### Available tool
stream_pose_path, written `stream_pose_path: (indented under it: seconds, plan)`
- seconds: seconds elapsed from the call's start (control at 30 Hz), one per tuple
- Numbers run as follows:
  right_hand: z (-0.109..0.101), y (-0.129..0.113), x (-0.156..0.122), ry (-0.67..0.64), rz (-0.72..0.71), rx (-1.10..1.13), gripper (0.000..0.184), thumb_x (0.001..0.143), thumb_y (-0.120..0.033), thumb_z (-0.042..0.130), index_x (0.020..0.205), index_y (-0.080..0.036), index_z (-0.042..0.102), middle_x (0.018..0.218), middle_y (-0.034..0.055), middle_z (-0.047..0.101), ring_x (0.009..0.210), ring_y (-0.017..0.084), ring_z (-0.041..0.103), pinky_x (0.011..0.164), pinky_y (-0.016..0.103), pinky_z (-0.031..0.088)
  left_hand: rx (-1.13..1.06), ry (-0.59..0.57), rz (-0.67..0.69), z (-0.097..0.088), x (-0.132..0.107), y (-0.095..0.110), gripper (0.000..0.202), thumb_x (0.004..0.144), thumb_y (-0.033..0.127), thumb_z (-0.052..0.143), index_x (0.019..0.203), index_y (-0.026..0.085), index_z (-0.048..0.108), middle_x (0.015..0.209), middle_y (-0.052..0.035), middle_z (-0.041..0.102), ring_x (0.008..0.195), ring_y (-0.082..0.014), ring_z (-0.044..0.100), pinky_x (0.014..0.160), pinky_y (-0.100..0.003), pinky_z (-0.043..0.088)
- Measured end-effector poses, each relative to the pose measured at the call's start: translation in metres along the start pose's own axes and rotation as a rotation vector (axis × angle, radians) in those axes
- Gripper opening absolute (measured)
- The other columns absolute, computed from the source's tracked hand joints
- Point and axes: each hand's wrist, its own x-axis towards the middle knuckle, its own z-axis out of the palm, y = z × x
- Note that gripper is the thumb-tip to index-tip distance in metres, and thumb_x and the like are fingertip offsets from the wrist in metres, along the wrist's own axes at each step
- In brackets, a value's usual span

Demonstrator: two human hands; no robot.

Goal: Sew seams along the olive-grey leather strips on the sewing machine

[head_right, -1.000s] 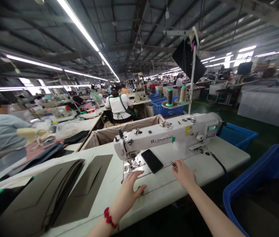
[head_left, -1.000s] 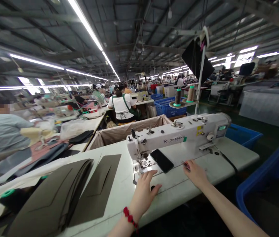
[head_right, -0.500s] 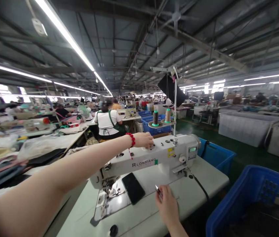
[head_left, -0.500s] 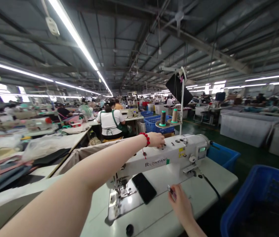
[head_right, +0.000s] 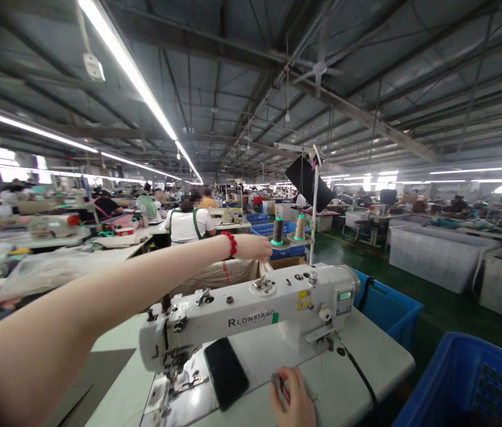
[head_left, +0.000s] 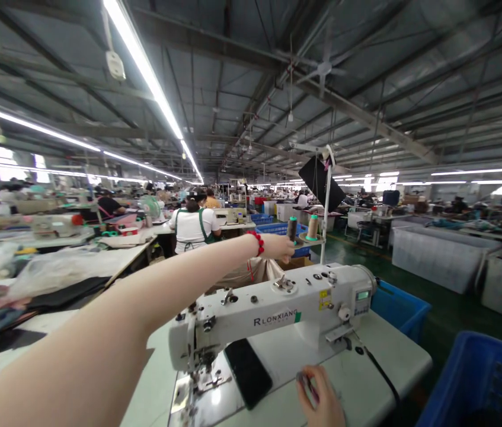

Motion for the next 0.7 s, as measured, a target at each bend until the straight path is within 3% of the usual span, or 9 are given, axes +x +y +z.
stream_pose_path:
  seconds: [0.07,0.13,0.23,0.33,0.4,0.5,0.7]
  plan:
    - [-0.021,-0.027,0.029,0.016,0.011,0.068,0.022,0.090,-0.041,0.054,0.097,-0.021,0.060,0.095,0.0094,0.065,0.085,0.020,0.066,0.065,0.024,0.054,0.016,-0.051,-0.017,-0.019,-0.005,-0.008,0.016,0.090,0.031,0.061,0.093,0.015,0.063,0.105,-0.0065,0.063,0.099,-0.0197,0.059,0.090,-0.041,0.048]
    - [-0.047,-0.061,0.077,0.011,-0.013,0.067,0.027,0.092,-0.040,0.050,0.109,-0.020,0.059,0.107,0.0107,0.063,0.095,0.020,0.063,0.074,0.027,0.052,0.013,-0.110,-0.048,-0.020,-0.014,-0.001,0.015,0.087,0.028,0.065,0.089,0.014,0.063,0.102,-0.0061,0.064,0.099,-0.0206,0.059,0.090,-0.041,0.047]
    - [-0.073,-0.105,0.165,-0.189,-0.015,-0.135,0.030,0.093,-0.037,0.046,0.114,-0.020,0.058,0.113,0.0088,0.063,0.100,0.020,0.059,0.079,0.028,0.047,-0.032,-0.187,-0.129,0.008,-0.042,0.041,0.019,0.082,0.032,0.070,0.082,0.014,0.064,0.086,-0.0046,0.065,0.084,-0.0193,0.061,0.079,-0.038,0.049]
    - [-0.069,-0.119,0.230,-0.370,-0.033,-0.208,0.016,0.082,-0.032,0.060,0.093,-0.021,0.066,0.095,0.0041,0.068,0.089,0.020,0.061,0.077,0.027,0.044,-0.116,-0.160,-0.197,0.045,-0.079,0.101,0.023,0.085,0.038,0.065,0.085,0.015,0.067,0.088,-0.0093,0.067,0.080,-0.0230,0.063,0.070,-0.033,0.048]
    - [-0.056,-0.116,0.250,-0.454,-0.033,-0.252,0.009,0.077,-0.027,0.064,0.082,-0.020,0.066,0.087,0.0030,0.069,0.083,0.019,0.061,0.072,0.026,0.042,-0.173,-0.085,-0.233,0.062,-0.102,0.135,0.025,0.091,0.040,0.056,0.095,0.016,0.066,0.097,-0.0097,0.066,0.089,-0.0239,0.063,0.072,-0.031,0.048]
    - [-0.042,-0.111,0.261,-0.547,-0.023,-0.332,0.007,0.076,-0.024,0.066,0.081,-0.018,0.065,0.085,0.0033,0.069,0.079,0.017,0.061,0.070,0.026,0.041,-0.256,0.030,-0.324,0.079,-0.124,0.171,0.030,0.097,0.043,0.045,0.099,0.018,0.063,0.101,-0.0073,0.064,0.095,-0.0222,0.061,0.077,-0.028,0.047]
    - [-0.038,-0.115,0.283,-0.780,0.033,-0.470,0.021,0.089,-0.036,0.062,0.092,-0.015,0.064,0.093,0.0027,0.065,0.083,0.016,0.061,0.078,0.036,0.050,-0.644,0.235,-0.542,0.105,-0.129,0.198,0.019,0.095,0.036,0.052,0.090,0.019,0.060,0.095,-0.0034,0.062,0.089,-0.0192,0.060,0.077,-0.027,0.045]
